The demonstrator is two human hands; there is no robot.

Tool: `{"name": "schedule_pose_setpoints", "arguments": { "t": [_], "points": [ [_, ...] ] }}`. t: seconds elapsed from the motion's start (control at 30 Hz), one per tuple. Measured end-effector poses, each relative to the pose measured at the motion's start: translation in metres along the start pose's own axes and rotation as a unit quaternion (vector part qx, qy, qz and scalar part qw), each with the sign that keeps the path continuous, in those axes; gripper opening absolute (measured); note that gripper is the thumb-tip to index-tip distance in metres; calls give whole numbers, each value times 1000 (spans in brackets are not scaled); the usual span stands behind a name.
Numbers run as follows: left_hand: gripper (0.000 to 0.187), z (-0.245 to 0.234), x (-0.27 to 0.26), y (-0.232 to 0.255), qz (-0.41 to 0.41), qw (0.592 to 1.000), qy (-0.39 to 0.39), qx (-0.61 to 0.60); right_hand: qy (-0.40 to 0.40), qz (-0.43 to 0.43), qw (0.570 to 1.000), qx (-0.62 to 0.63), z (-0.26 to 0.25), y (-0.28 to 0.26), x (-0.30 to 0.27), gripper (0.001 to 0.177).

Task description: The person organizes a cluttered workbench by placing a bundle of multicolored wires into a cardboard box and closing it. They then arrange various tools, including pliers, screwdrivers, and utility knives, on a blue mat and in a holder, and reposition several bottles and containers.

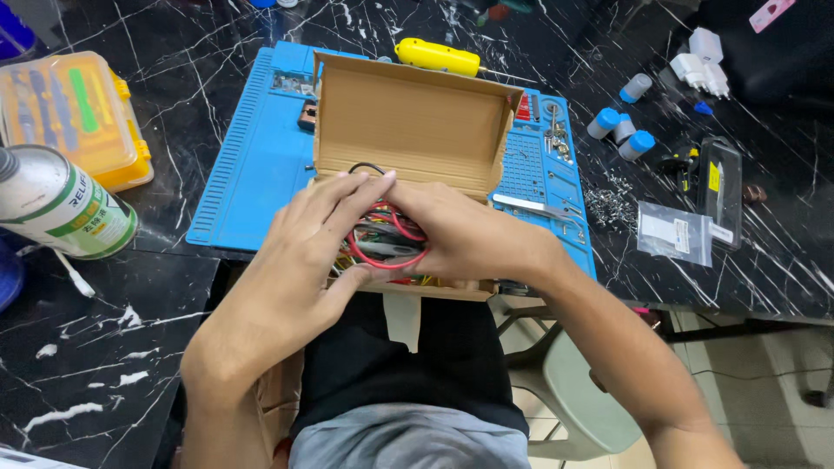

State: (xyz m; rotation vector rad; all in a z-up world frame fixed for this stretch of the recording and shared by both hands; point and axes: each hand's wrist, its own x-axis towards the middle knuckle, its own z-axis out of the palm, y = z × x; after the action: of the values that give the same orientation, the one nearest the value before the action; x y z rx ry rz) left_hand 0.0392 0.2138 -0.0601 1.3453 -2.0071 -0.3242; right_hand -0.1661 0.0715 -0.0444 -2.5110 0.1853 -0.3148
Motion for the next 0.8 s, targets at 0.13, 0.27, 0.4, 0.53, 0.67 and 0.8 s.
{"name": "schedule_pose_setpoints", "arguments": {
  "t": [0.13,0.27,0.4,0.53,0.67,0.8],
  "points": [
    [74,11,-3,-11,-8,999,28,-21,-41,45,998,8,-21,-8,-21,95],
    [45,20,-4,-25,3,998,67,17,-16,30,999,-22,-40,-13,-48,95],
    [28,18,-7,-24,12,987,114,109,36,95,994,-28,-36,-17,-64,83],
    [29,20,-10,-32,4,987,108,116,42,83,995,-26,-30,-9,-55,61],
    [33,16,-13,-38,-23,989,87,119,81,51,995,-41,-16,6,-42,27],
    [30,14,-12,-34,-73,987,50,137,95,29,994,-36,-8,30,-34,8]
  ]
}}
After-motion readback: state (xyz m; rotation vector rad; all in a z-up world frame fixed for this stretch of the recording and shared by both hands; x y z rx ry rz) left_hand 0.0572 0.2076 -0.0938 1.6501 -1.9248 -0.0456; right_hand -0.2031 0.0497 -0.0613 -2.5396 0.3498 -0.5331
